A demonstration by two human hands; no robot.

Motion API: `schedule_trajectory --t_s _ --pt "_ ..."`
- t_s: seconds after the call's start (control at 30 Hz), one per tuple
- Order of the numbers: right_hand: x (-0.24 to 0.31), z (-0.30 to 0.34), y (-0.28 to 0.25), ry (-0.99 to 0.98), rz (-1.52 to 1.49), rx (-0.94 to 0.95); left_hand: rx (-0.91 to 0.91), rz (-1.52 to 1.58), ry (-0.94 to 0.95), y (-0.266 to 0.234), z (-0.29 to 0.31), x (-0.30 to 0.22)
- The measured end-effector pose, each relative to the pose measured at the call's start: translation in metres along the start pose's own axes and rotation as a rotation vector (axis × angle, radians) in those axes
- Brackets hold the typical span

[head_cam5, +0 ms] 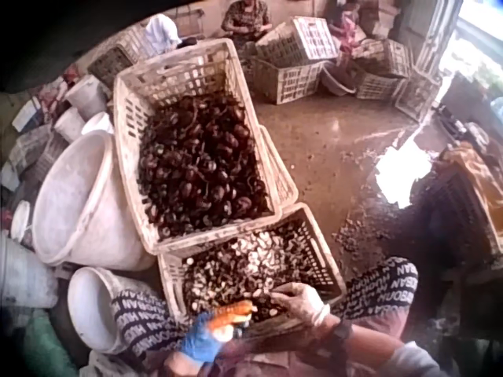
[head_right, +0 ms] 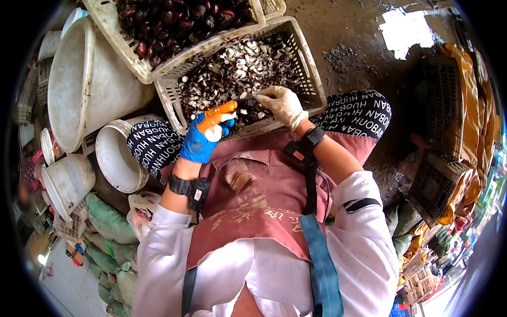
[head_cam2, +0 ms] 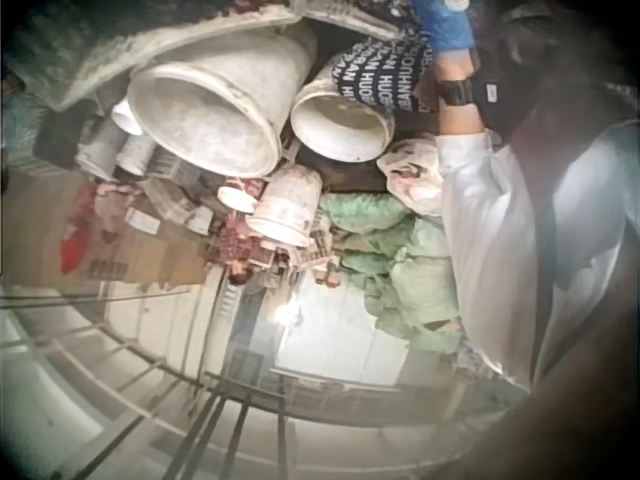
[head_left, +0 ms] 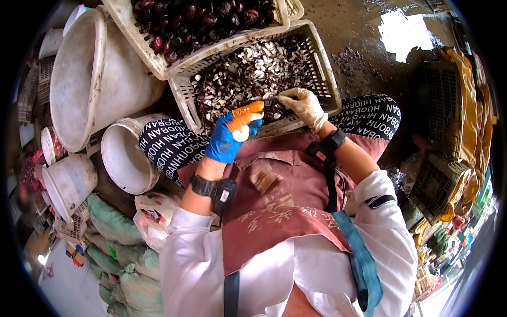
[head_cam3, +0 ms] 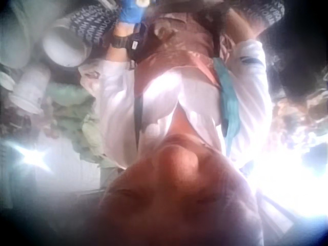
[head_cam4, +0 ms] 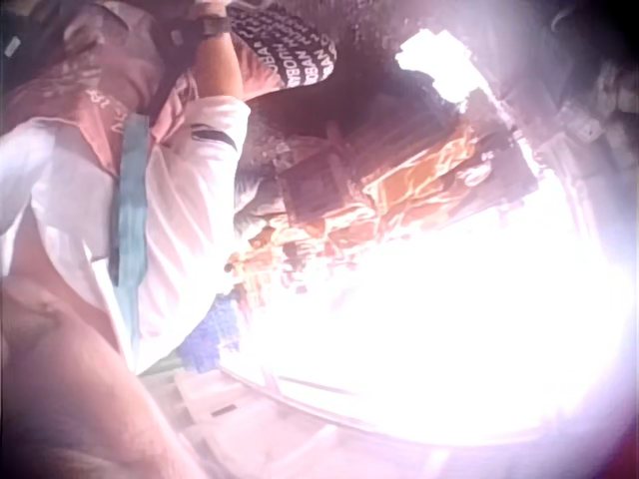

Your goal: The person peels water chestnuts using a small knife, placing the peeled fruit into a white bucket and discarding the shells into a crate in their lap. They later stand up and walk through the processing facility.

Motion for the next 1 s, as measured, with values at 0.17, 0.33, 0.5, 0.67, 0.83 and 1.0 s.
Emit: schedule_trajectory --t_s 0.17,0.33,0.5,0.67,0.83,1.0 --pt "0.035 0.019 0.014 -0.101 -0.298 -0.057 -0.006 0.481 -0.012 -0.012 -0.014 0.023" --pt "0.112 0.06 0.037 -0.72 0.398 -0.108 0.096 0.845 -0.011 -0.016 -0.02 0.034" --pt "0.054 0.021 -0.008 -0.228 -0.003 -0.174 -0.049 0.654 -0.03 -0.01 -0.014 0.033" --pt "0.088 0.043 0.023 -0.508 0.234 -0.057 -0.073 0.562 -0.135 -0.013 -0.009 0.037" --pt "0.065 0.027 0.011 -0.246 -0.011 -0.004 -0.03 0.569 -0.149 -0.012 -0.011 0.037" --pt "0.039 0.013 0.01 -0.21 0.019 -0.032 0.049 0.504 -0.136 -0.004 -0.011 0.034"
Point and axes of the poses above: each hand's wrist, its own z-axis away from the middle knuckle, its own y-axis out of the palm, x = y × z, the point moved 8 cm from there along -z, towards the middle knuckle, and after that the axes turned 1 degree about x, right-handed, at the moved point
